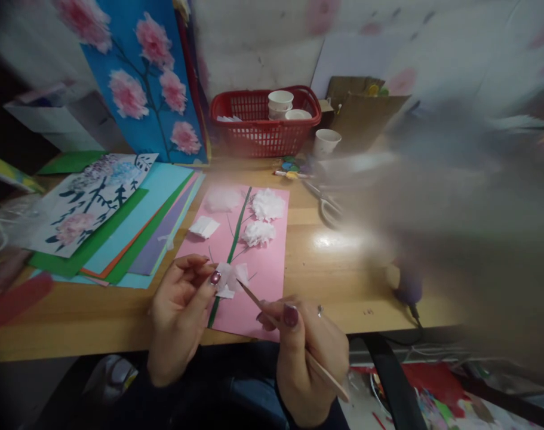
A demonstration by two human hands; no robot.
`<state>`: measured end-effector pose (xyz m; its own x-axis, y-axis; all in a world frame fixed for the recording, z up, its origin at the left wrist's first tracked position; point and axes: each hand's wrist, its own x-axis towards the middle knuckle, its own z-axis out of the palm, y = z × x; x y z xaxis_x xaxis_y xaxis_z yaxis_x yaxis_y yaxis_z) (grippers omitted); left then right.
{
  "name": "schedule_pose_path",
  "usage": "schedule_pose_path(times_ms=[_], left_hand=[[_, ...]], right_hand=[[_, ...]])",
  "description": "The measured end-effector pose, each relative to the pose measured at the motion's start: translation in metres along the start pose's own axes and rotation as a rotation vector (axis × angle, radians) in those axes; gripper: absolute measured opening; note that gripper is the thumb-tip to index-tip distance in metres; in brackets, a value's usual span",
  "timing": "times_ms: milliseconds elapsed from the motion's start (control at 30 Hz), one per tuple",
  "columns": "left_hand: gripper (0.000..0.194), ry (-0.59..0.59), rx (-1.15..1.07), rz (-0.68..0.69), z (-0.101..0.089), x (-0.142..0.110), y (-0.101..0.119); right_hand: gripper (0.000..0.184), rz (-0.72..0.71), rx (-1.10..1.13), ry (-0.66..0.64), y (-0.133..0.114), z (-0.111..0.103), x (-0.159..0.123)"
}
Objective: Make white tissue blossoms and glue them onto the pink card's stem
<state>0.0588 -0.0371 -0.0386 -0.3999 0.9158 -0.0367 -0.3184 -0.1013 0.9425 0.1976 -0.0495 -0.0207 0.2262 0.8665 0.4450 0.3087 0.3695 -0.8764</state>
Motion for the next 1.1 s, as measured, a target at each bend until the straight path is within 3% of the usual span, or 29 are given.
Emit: schedule_pose_path(times_ms=[200, 567, 733, 933, 1100], left_hand=[[0.024, -0.029, -0.114, -0.102, 0.000, -0.001, 0.003], [0.023, -0.086, -0.152, -0.103, 0.001, -0.003, 0.004], [0.018, -0.262, -0.076, -0.007, -0.006, -0.006, 0.009], [0.014, -0.636, 0.132, 0.050, -0.011, -0.011, 0.026], [0.019, -0.691, 0.311, 0.077, -0.007, -0.011, 0.031]], right_hand=[[0.036, 0.030, 0.001, -0.004, 0.000, -0.002, 0.000], [0.040, 0.075, -0.051, 0.020, -0.005, 0.001, -0.001], [0.041, 0.041, -0.179, -0.025, -0.002, 0.002, 0.000], [0.038, 0.119, -0.001, 0.003, 0.014, 0.004, -0.002], [0.041, 0.168, 0.071, 0.078, 0.019, 0.009, -0.005]])
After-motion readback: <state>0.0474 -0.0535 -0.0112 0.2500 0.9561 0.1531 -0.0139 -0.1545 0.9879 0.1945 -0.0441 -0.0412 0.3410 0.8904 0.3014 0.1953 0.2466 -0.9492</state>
